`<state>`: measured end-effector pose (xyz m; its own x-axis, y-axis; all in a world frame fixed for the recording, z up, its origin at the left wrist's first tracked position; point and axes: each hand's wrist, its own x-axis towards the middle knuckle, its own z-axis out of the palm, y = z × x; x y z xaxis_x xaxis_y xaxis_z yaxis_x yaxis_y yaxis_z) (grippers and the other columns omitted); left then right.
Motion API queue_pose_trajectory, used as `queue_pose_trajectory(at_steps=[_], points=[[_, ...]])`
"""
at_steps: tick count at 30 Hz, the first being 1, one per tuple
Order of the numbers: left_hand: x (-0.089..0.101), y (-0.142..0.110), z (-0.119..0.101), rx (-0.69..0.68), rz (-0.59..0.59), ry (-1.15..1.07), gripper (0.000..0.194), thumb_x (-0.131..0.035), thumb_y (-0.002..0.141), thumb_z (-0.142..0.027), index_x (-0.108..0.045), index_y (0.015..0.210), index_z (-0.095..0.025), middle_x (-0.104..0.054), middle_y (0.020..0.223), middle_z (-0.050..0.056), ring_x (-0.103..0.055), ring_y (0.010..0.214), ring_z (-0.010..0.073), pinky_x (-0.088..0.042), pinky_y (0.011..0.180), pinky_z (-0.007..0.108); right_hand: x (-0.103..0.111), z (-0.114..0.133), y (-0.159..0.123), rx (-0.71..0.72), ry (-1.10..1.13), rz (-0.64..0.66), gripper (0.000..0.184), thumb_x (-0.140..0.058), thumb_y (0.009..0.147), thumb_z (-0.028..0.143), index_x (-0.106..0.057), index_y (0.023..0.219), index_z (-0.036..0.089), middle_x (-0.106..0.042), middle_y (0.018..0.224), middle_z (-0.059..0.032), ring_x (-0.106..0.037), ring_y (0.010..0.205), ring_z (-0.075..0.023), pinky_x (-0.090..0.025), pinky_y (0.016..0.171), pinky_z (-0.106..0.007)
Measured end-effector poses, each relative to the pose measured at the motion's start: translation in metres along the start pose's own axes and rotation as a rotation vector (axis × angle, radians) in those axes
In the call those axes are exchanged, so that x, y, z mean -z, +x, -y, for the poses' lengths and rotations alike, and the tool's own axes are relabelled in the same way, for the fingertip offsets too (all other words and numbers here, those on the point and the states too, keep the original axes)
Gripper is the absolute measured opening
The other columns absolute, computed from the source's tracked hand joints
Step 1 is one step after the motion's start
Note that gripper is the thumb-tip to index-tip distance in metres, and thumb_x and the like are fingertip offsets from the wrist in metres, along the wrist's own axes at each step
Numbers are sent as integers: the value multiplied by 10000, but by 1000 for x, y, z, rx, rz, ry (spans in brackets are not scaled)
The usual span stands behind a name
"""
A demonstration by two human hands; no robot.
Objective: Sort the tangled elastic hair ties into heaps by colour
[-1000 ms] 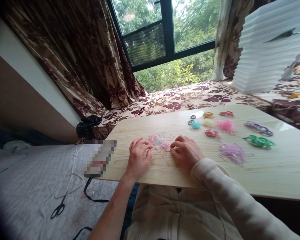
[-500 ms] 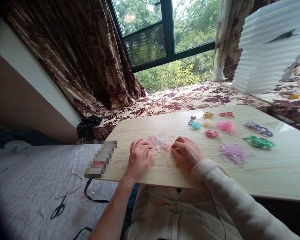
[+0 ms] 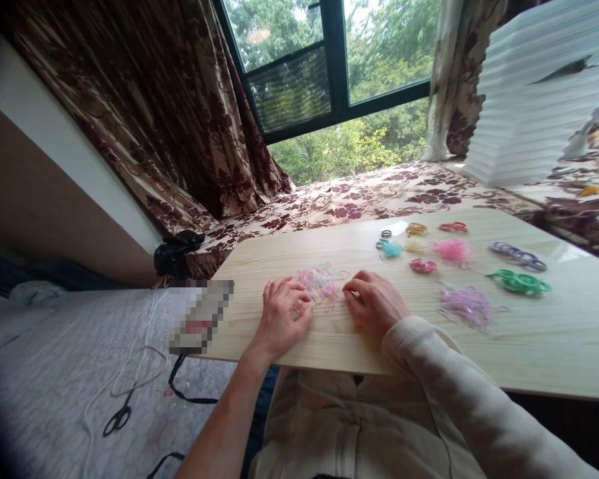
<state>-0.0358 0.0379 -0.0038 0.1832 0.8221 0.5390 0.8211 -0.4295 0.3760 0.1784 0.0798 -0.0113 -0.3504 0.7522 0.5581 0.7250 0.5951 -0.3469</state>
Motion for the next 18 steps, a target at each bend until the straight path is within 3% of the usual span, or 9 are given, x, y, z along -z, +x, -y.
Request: queue_pose_trajectory(at_steps=[11, 18], points=[[0, 3, -1, -9, 63, 46, 124, -564, 814, -106, -597, 755, -210, -673, 1014, 35, -496, 1208, 239, -246, 1123, 558, 1, 2, 0, 30, 24, -34, 226, -503, 856, 248, -706, 764, 206, -662, 794, -72, -610, 705, -174, -486, 670, -311], [3, 1, -6, -74, 16, 59, 126, -531, 848, -114, -583, 787, -210, -690, 921, 22, -530, 1178, 226, -199, 1146, 576, 2, 8, 1, 99, 90, -83, 204, -514, 876, 259, -695, 796, 207, -665, 799, -68, -616, 722, -172, -496, 684, -313]])
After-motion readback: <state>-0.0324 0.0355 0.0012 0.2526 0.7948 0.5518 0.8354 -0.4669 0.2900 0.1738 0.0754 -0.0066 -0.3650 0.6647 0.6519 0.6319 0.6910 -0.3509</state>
